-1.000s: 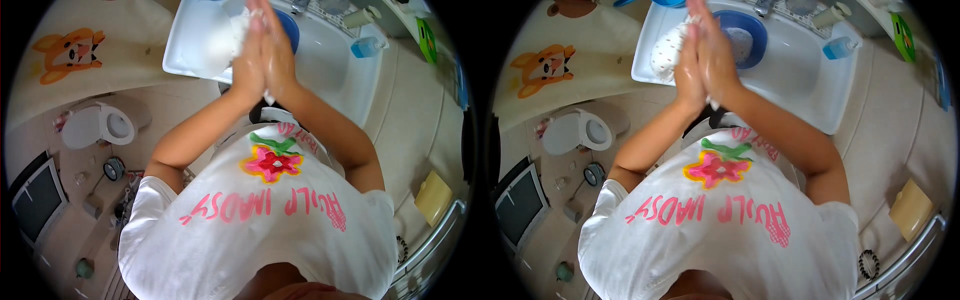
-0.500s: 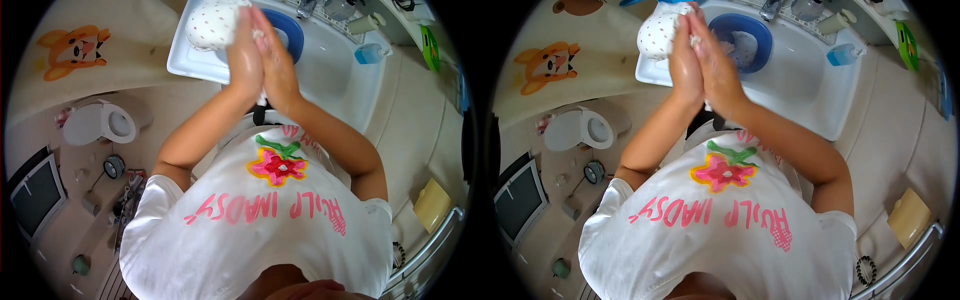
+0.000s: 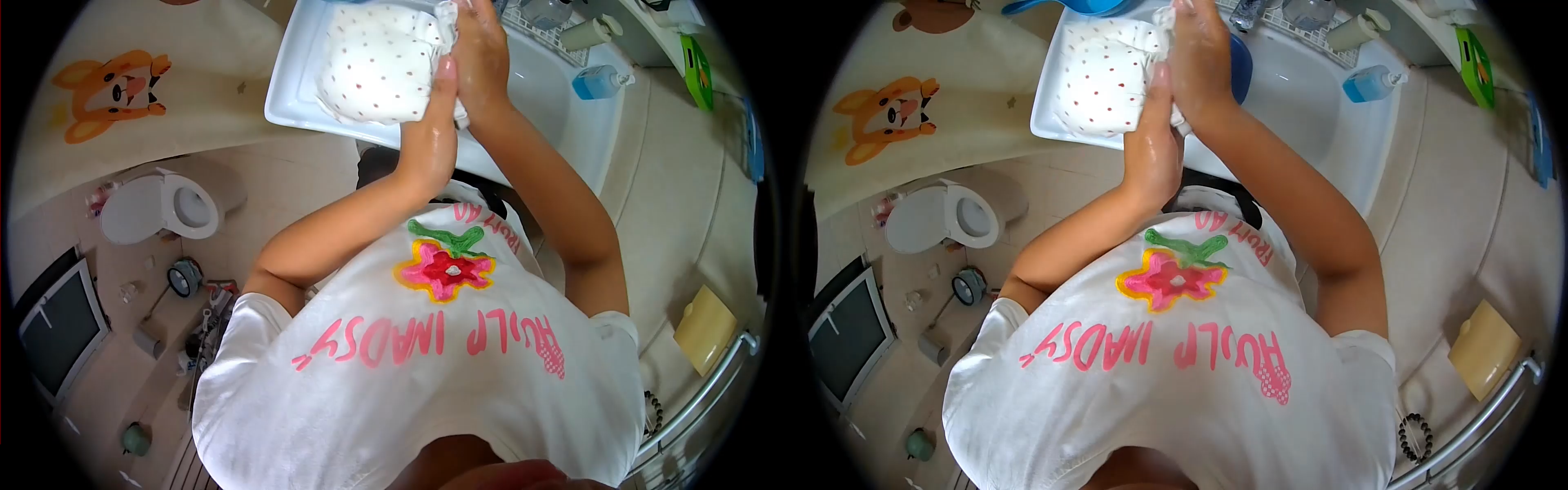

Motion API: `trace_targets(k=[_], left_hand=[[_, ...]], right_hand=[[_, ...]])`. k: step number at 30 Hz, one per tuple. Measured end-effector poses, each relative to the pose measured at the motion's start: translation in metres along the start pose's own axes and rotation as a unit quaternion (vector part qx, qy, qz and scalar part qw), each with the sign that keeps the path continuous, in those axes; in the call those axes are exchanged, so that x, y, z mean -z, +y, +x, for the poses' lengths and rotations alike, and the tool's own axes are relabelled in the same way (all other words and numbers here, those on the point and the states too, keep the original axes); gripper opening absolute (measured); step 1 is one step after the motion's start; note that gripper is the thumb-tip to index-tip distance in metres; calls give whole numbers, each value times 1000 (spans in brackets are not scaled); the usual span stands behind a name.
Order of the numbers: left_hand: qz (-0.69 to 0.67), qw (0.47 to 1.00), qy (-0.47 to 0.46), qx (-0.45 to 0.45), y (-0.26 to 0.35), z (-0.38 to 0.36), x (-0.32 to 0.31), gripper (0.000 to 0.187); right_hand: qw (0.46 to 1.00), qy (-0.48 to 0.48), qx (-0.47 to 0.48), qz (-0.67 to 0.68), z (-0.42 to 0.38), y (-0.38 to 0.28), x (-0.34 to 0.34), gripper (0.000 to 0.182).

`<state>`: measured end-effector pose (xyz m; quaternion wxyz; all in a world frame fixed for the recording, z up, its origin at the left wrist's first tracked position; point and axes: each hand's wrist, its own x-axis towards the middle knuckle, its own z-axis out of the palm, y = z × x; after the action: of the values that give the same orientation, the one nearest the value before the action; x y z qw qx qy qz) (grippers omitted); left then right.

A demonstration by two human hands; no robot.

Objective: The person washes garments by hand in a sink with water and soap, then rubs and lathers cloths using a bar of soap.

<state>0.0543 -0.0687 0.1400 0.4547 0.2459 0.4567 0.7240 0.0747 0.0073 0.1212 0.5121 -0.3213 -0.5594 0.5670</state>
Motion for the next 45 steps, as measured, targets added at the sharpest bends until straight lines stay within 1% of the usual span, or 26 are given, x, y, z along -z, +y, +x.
trace_targets(k=[1,2,3,4,5,8,9,10,11,13,14,15,18,19,21,25,27,29,31,32,35,36,40,41,42,45], left_hand=[[34,999,-8,-2,-8,4,11,56],[23,998,-1,58,-3,10,18,55],[10,993,6,116,4,20,26,53],[19,994,33,106,13,30,30,50],[-56,992,36,103,17,40,33,49],[-42,997,28,59,11,27,23,51],[-41,995,30,87,3,19,21,52],[-65,997,-7,37,-11,17,21,52],[-6,1000,-8,10,-16,11,20,50],[21,999,-39,21,-21,16,26,51],[21,998,-13,60,-13,22,30,50],[20,995,13,100,1,30,33,50],[7,994,65,85,23,42,27,48],[31,997,50,48,12,39,29,47],[17,996,50,76,-2,21,18,46],[14,993,7,121,-10,22,29,51],[-24,992,15,124,9,35,31,54],[-48,991,25,120,9,36,30,55],[-19,986,47,158,-3,25,25,55],[-53,995,9,86,-14,20,19,55],[30,998,-6,53,-21,18,24,57],[-3,997,1,73,-12,26,26,57],[-71,985,14,155,-6,31,30,59],[-60,988,19,144,-16,23,24,58],[-58,993,24,105,-23,13,13,56],[17,999,6,47,-40,19,20,53]], right_hand=[[999,-2,-36,-36,-5,-4,-1,46],[995,-7,-73,-73,-9,-9,-1,47],[998,-36,28,-54,-26,-6,-10,49],[997,-58,6,-42,-41,-15,-13,49],[996,-79,-18,-29,-52,-24,-17,50],[995,-97,14,23,-34,-12,-12,50],[994,-102,27,31,-20,-5,-8,50],[993,-109,7,-49,-3,-6,0,51],[996,-82,-5,-31,3,-4,-1,53],[999,-29,-28,7,9,-2,-6,58],[995,-51,72,-39,-12,-6,-6,51],[998,-69,5,-12,-30,-14,-11,51],[994,-108,-26,-7,-54,-30,-14,49],[995,-103,-14,0,-43,-23,-9,49],[996,-91,14,14,-13,-4,0,48],[993,-90,-5,-72,-25,-7,2,52],[992,-117,-37,3,-55,-18,-8,51],[990,-140,-33,-1,-48,-14,-3,50],[996,-91,2,-6,-23,5,0,45],[997,-65,13,-36,-3,6,2,43],[995,10,-102,3,-7,-7,-4,43],[998,-51,-25,-12,-26,-2,-5,44],[992,-123,-27,-24,-37,4,3,51],[988,-145,-29,-33,-21,15,12,53],[994,-90,16,-66,-4,17,15,51],[993,-42,-105,-14,-4,16,14,53]])
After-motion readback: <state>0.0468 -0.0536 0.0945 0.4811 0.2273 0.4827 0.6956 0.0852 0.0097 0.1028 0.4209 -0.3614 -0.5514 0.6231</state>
